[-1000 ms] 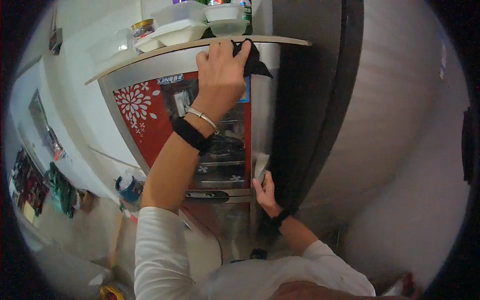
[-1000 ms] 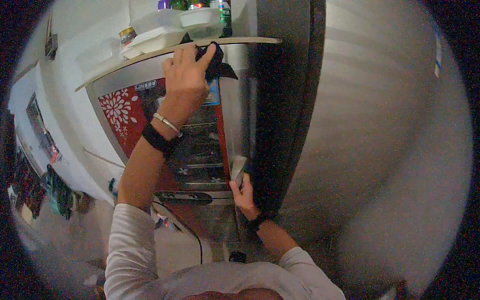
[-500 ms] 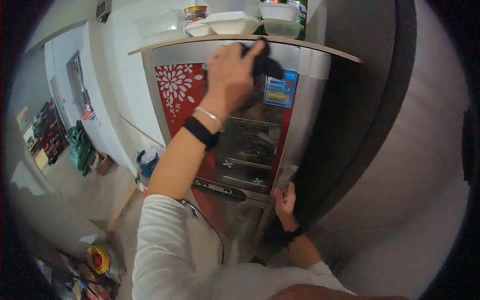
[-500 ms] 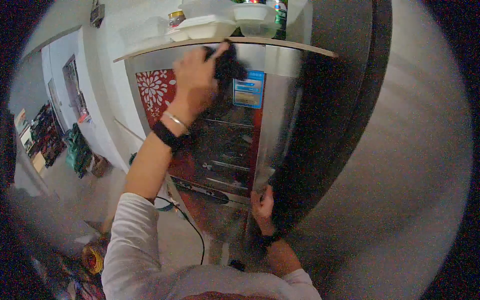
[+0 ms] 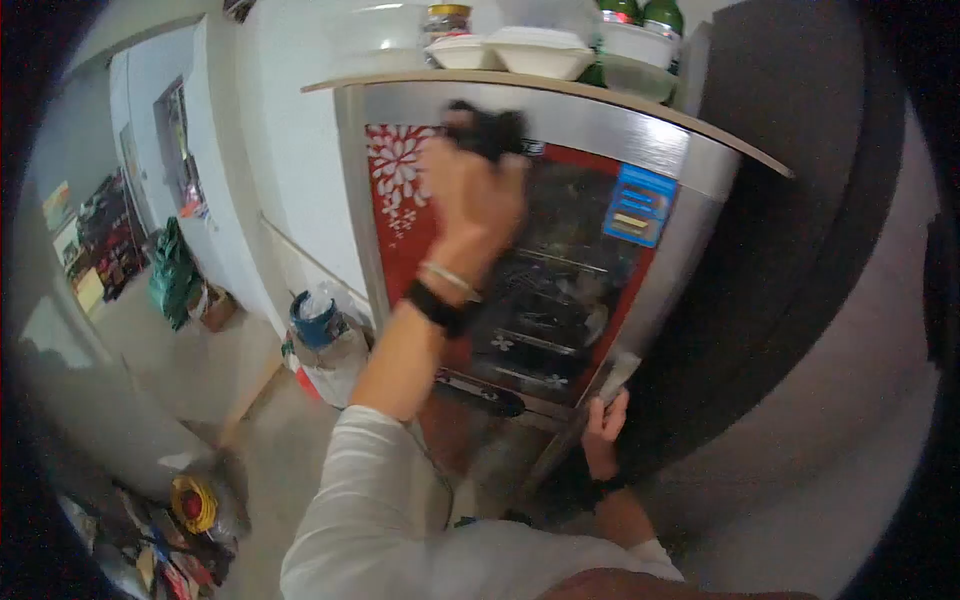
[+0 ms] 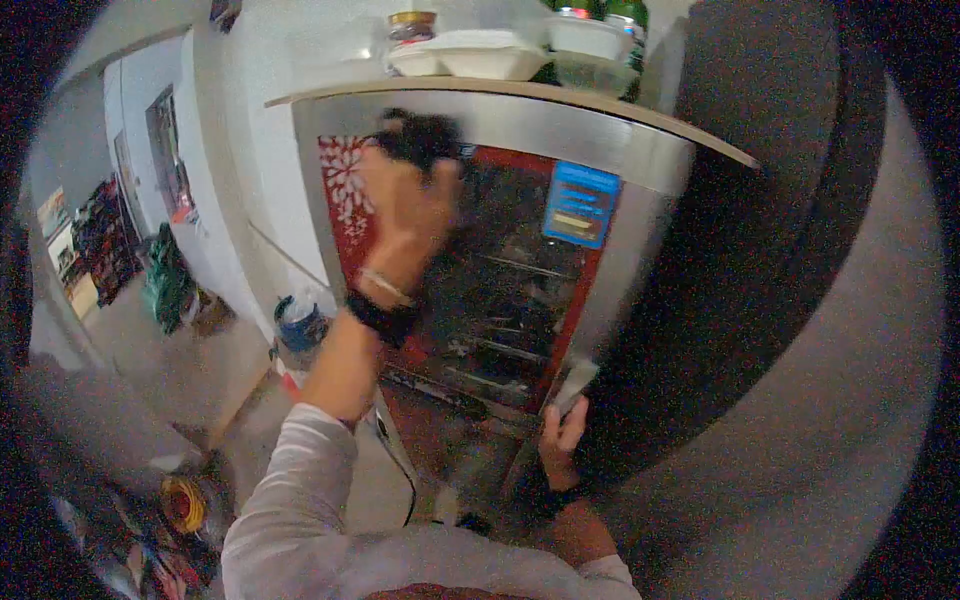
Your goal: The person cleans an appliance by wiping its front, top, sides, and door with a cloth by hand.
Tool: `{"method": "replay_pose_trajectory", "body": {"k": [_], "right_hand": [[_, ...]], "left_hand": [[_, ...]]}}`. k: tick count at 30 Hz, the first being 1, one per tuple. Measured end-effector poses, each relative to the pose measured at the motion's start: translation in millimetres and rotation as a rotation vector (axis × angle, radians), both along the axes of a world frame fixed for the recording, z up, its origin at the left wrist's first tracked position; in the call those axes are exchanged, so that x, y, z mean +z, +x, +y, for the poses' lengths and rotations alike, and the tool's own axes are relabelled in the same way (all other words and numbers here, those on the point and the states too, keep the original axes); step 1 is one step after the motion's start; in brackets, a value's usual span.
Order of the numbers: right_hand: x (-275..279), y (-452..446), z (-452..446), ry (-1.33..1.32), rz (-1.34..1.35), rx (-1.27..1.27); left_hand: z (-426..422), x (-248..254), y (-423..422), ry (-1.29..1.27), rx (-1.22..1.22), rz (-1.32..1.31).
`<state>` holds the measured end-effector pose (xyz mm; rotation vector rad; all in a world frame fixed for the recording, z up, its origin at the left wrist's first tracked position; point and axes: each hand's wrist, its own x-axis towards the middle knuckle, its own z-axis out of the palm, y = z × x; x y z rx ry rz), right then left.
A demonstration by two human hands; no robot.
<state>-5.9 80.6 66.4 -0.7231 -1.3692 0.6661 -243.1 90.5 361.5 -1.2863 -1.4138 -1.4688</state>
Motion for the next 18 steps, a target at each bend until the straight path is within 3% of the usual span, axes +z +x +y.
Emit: {"method": "replay_pose_trajectory", "body": {"k": [1,3,6,9,11,13,18], "right_hand": [[3.3,-3.4,-2.6,0.083,0.036,-0.022],[-6.8,-0.9,-3.8,0.027,0.018,-0.037],[-2.8,-2.4,-4.8,0.034,0.026,-0.042],[1.8,0.9,-6.3,0.051,-0.033,-0.002],[9.2,-1.4,-11.0,0.052,-0.026,-0.002],[11.2,-4.1,-12.3,0.055,-0.021,-0.001],[5.7,-5.4,-10.6,0.009,0.011,-0.060]], "left_hand": [[-8.1,-3.8,25.8,0.022,-0.026,0.002],[-6.8,-15.5,39.6,0.062,-0.183,0.268],[-6.5,-12.5,14.3,0.084,-0.073,0.426],[-7.9,10.3,-38.3,0.065,0.105,0.371],[-9.7,26.3,-80.8,0.007,0.205,0.136],[-5.0,23.4,-119.3,0.116,0.363,0.068],[4.1,17.3,-107.0,0.133,0.228,-0.010]]}}
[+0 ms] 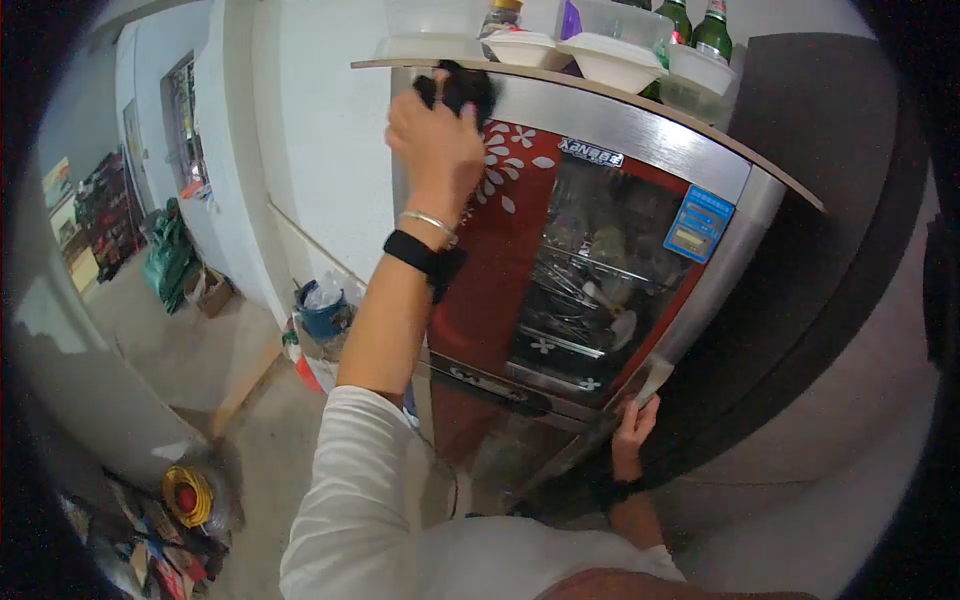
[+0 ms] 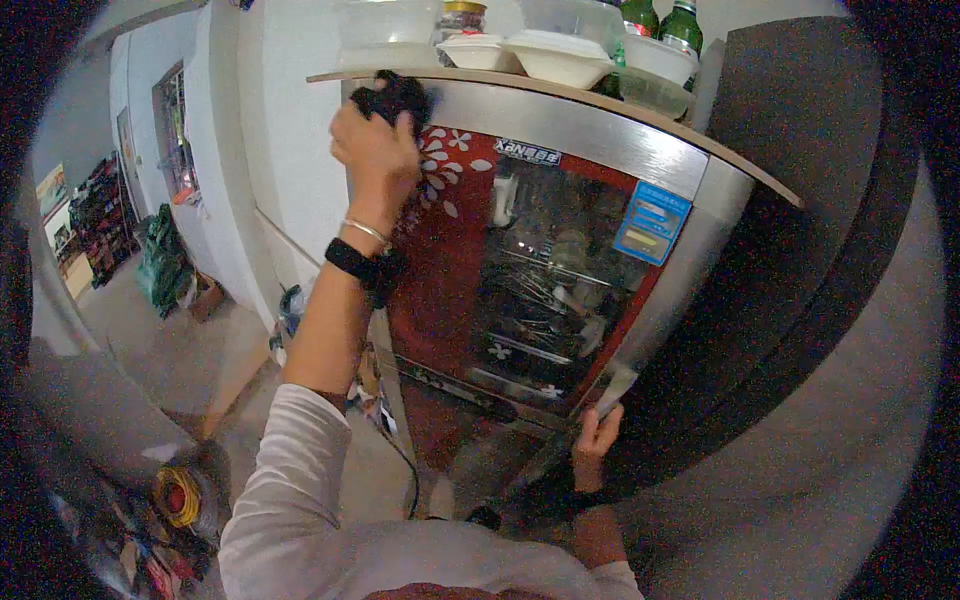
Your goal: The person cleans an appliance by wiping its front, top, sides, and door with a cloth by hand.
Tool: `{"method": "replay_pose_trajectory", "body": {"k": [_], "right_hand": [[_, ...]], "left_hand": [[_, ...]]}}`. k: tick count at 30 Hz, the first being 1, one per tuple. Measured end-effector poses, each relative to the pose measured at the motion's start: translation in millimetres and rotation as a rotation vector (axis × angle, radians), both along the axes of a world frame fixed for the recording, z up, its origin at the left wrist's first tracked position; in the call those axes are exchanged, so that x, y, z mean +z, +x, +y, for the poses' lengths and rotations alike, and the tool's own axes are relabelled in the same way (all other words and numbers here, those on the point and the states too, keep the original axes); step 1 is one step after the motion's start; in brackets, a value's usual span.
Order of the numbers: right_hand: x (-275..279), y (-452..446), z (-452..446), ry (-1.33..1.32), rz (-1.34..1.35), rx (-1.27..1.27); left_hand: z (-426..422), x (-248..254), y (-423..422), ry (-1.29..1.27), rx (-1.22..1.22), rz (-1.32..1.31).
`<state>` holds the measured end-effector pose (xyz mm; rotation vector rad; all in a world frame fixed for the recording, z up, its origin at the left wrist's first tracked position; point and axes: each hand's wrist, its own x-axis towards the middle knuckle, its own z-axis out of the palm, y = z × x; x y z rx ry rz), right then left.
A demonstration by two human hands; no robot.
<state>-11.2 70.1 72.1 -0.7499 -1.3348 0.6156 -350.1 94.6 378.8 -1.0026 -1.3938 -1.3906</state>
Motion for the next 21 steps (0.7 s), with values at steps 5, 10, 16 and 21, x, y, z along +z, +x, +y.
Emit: {"method": "replay_pose_trajectory", "body": {"k": [5,10,16,21], "right_hand": [[13.5,-8.0,-11.3,-0.015,0.012,-0.049],[9.7,-8.8,-7.2,-0.031,0.079,-0.055],[11.1,-8.3,-7.6,-0.028,-0.056,-0.079],[8.5,-6.6,-4.9,0.003,0.026,0.012]], "left_hand": [[-19.3,-4.1,10.0,-0.133,-0.091,0.248],[-12.4,10.5,-28.8,-0.014,0.124,0.004],[-4.2,0.0,26.4,0.001,0.008,0.105],[-12.6,-1.9,3.1,-0.027,0.049,0.142]]}}
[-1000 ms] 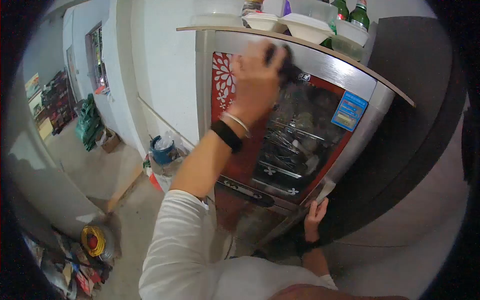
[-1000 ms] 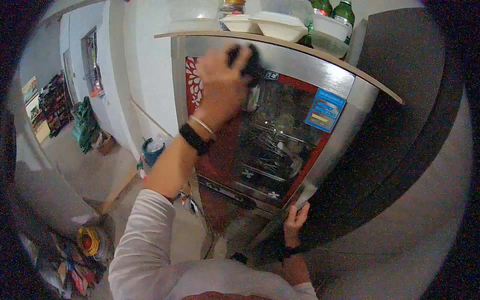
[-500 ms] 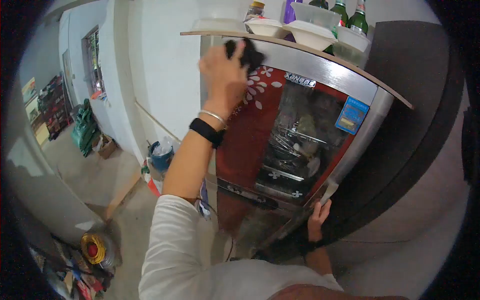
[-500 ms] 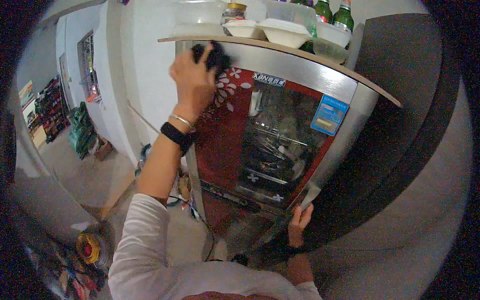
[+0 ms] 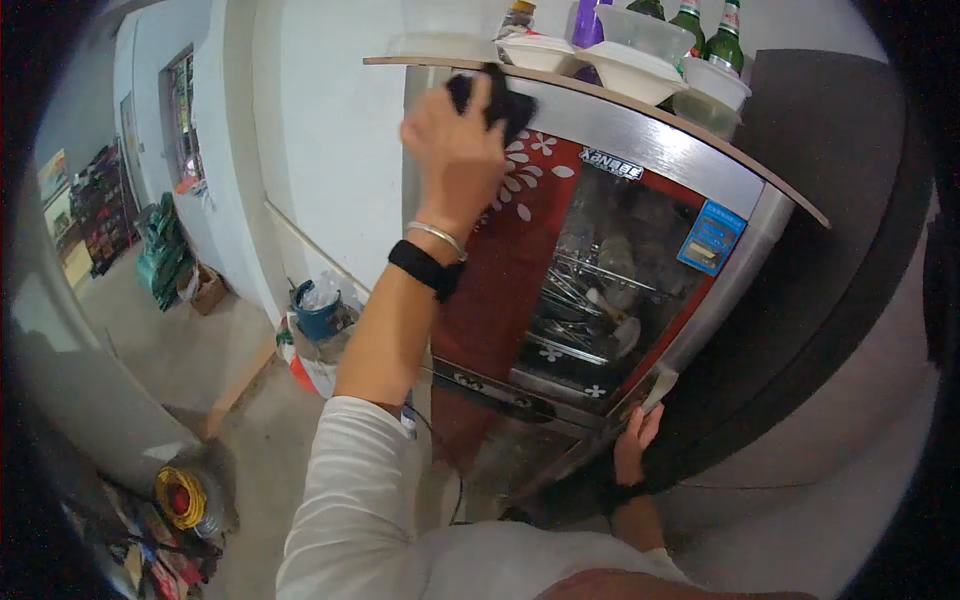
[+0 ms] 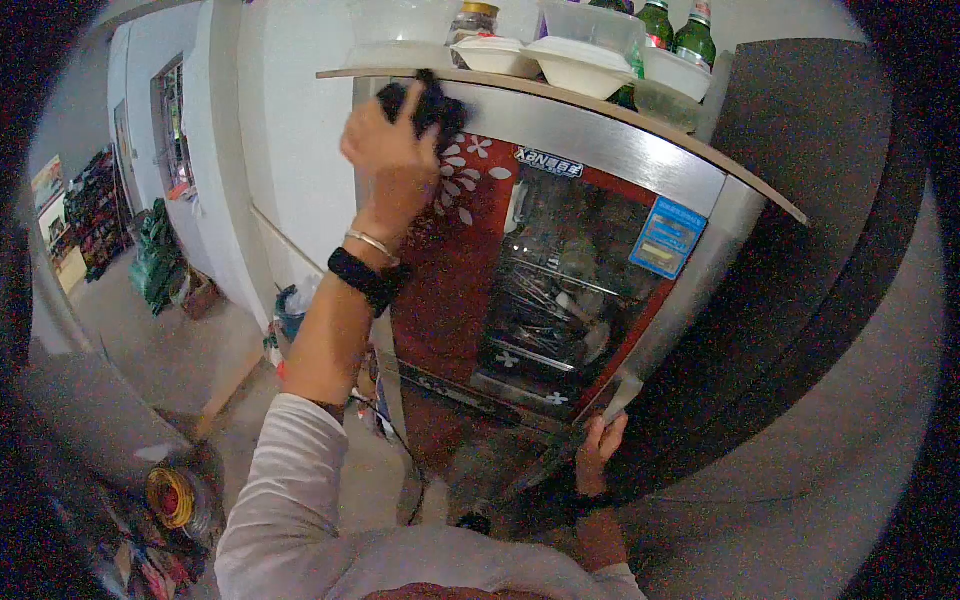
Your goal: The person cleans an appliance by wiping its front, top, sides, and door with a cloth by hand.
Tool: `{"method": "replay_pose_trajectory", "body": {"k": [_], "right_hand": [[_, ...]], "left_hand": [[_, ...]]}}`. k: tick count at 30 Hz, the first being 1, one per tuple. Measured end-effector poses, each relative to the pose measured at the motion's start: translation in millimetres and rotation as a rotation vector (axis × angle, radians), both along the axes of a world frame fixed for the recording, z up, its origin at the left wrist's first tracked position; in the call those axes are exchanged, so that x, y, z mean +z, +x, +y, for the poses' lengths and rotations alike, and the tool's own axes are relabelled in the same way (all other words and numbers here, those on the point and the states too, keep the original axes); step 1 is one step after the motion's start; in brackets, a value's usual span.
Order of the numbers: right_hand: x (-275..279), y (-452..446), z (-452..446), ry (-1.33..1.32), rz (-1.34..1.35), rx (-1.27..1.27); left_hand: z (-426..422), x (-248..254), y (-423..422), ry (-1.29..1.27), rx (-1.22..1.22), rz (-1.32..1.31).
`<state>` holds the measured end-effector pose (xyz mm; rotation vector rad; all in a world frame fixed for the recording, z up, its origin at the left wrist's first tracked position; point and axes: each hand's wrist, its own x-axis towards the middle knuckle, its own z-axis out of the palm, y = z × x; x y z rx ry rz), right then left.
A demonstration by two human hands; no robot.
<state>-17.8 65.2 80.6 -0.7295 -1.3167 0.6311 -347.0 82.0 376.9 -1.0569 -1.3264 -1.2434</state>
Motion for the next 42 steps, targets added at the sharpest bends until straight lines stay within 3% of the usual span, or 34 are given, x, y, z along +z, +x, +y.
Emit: {"method": "replay_pose_trajectory", "body": {"k": [3,20,32,37,39,42], "right_hand": [[-1.4,-0.9,3.5,-0.027,0.013,-0.056],[-18.5,2.7,12.3,-0.042,0.015,-0.096],[10.5,-8.8,-8.3,-0.037,-0.024,-0.115],[4.5,-3.3,-4.3,-0.007,-0.044,-0.098],[-3.7,0.7,0.0,-0.023,-0.073,-0.130],[1.8,-3.5,-4.0,0.029,-0.074,-0.113]], "left_hand": [[6.3,-4.8,-20.6,0.077,-0.064,-0.116],[10.0,5.1,-16.4,0.129,-0.125,0.000],[3.8,10.3,57.2,0.085,-0.290,0.120],[-4.5,6.7,24.9,0.002,-0.242,0.187],[-0.4,7.6,-5.2,-0.045,-0.091,-0.091],[5.4,2.5,-18.1,0.113,-0.034,-0.106]]}}
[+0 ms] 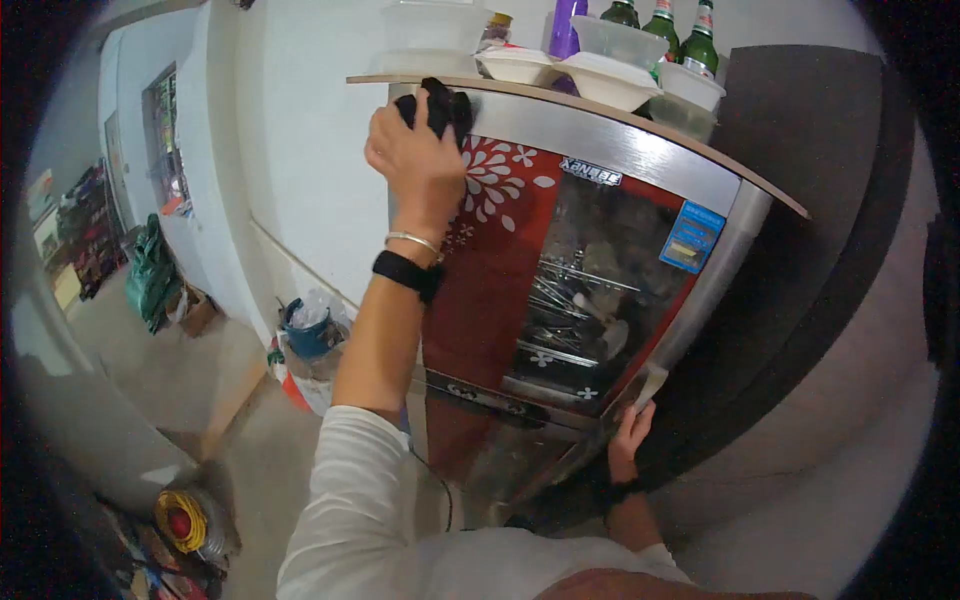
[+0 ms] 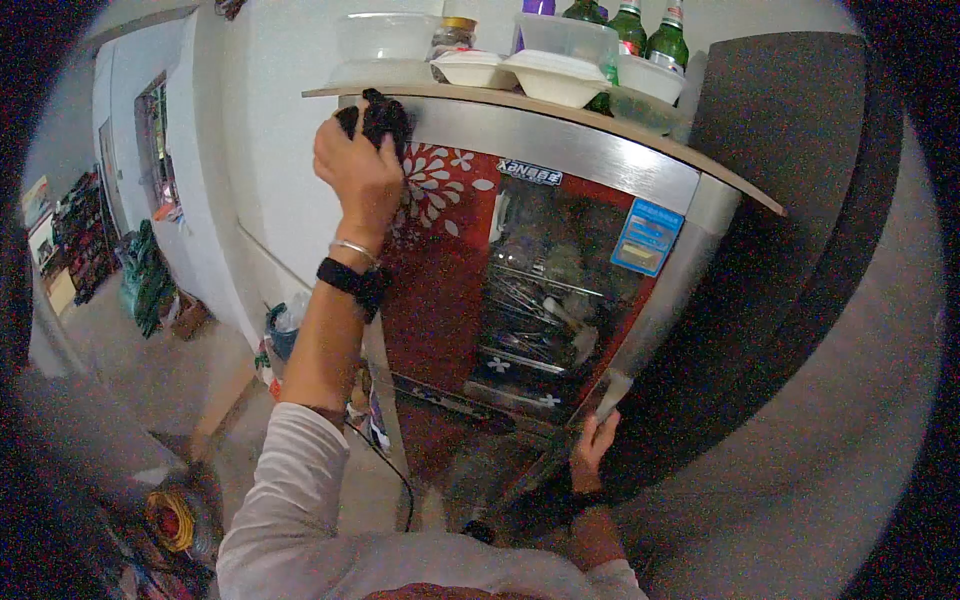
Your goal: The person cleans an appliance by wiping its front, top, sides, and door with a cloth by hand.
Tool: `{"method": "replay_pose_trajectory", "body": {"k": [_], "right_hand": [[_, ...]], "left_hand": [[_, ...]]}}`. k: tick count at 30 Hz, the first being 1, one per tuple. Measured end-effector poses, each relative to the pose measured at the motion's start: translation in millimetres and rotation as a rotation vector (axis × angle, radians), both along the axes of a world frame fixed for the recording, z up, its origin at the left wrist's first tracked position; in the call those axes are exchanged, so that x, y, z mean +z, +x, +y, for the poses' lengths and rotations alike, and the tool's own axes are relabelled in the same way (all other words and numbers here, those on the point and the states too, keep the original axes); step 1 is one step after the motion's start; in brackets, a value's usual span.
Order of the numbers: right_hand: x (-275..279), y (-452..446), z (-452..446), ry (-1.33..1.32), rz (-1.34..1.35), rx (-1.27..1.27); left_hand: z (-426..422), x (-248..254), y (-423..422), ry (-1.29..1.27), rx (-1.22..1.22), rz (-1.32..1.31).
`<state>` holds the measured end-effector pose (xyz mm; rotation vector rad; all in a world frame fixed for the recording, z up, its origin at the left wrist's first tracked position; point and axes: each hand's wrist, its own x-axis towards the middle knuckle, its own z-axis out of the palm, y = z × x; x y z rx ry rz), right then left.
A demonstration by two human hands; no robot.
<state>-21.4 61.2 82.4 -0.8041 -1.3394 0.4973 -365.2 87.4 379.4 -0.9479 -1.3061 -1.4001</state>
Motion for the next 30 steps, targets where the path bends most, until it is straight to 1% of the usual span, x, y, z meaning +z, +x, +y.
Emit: {"method": "replay_pose_trajectory", "body": {"k": [1,3,4,5,6,7,8,9,10,12,13,14,15,16,18,19,20,21,22,23,24,25,26,27,28,29,30], "right_hand": [[0.2,-1.5,0.4,-0.002,-0.001,0.001],[-1.7,-4.0,0.3,-0.025,0.073,0.004],[-6.5,-2.9,3.0,-0.030,0.064,0.012],[-14.4,0.4,7.4,-0.052,0.050,-0.045],[-19.2,3.5,8.2,-0.075,0.033,-0.101],[-20.1,4.6,6.5,-0.083,0.019,-0.091],[-20.1,4.9,5.0,-0.131,-0.010,-0.117],[-16.6,6.5,5.3,-0.149,-0.031,-0.127],[-13.0,8.0,5.7,-0.167,-0.053,-0.136],[-3.5,12.1,5.1,-0.137,-0.048,0.063],[-5.6,13.9,6.9,-0.136,-0.052,0.064],[-10.8,15.3,8.8,-0.144,-0.055,0.038],[-11.8,14.7,9.0,-0.152,-0.058,0.013],[-12.7,12.8,8.0,-0.155,-0.062,0.011],[-8.3,3.4,1.5,-0.167,0.036,-0.070],[-8.4,3.9,0.9,-0.176,0.029,-0.072],[-8.7,4.9,0.8,-0.168,-0.037,-0.112],[-8.2,5.0,0.7,-0.167,-0.072,-0.131],[-7.7,5.1,0.6,-0.164,-0.108,-0.150],[-6.6,4.9,0.0,-0.172,-0.054,-0.067],[-5.3,4.2,-0.7,-0.179,0.001,0.014],[-3.9,1.5,-1.5,-0.184,-0.002,0.013],[-1.5,-3.3,-1.3,-0.230,0.019,-0.080],[-0.4,-7.0,-1.8,-0.276,0.042,-0.172],[-1.5,-8.2,-2.4,-0.275,0.045,-0.172],[-2.6,-7.9,-1.8,-0.282,0.039,-0.184],[-2.4,-7.6,-2.0,-0.288,0.030,-0.195]], "left_hand": [[3.0,-3.0,10.7,0.043,0.008,0.026],[-0.4,-10.4,45.7,-0.092,-0.161,0.030],[-12.3,-18.1,68.3,-0.224,-0.264,0.107],[-0.3,-37.0,95.1,-0.256,-0.101,0.203],[-0.8,-61.2,112.6,-0.329,-0.261,0.364],[-2.8,-83.0,131.9,-0.430,-0.370,0.481],[-3.7,-100.8,144.9,-0.504,-0.398,0.634],[0.4,-116.6,149.1,-0.541,-0.568,0.688],[-0.2,-116.7,142.5,-0.536,-0.561,0.674],[-2.5,-113.5,119.4,-0.445,-0.505,0.597],[-2.0,-106.3,103.9,-0.436,-0.312,0.570],[-5.9,-86.4,89.0,-0.583,-0.258,0.414],[-16.0,-68.1,71.7,-0.540,-0.242,0.255],[-1.5,-61.3,45.4,-0.367,-0.138,0.179],[2.8,-28.9,-3.3,-0.150,-0.008,-0.007],[7.9,-20.7,-23.5,-0.094,0.031,-0.050],[11.6,-18.3,-37.0,-0.039,0.073,-0.091],[14.0,-22.6,-43.2,-0.046,0.073,-0.097],[18.2,-29.6,-47.9,-0.002,-0.185,-0.075],[21.8,-37.9,-52.0,0.044,-0.443,-0.053],[21.7,-54.2,-53.2,0.027,-0.485,-0.103],[18.8,-79.3,-51.2,0.011,-0.528,-0.152],[17.1,-111.7,-49.8,-0.004,-0.569,-0.214],[16.4,-151.9,-48.9,-0.020,-0.610,-0.274],[18.3,-199.8,-49.2,-0.049,-0.554,-0.317],[6.1,-234.5,-41.8,-0.180,-0.495,-0.382],[6.2,-277.2,-37.5,-0.137,-0.501,-0.446]]}}
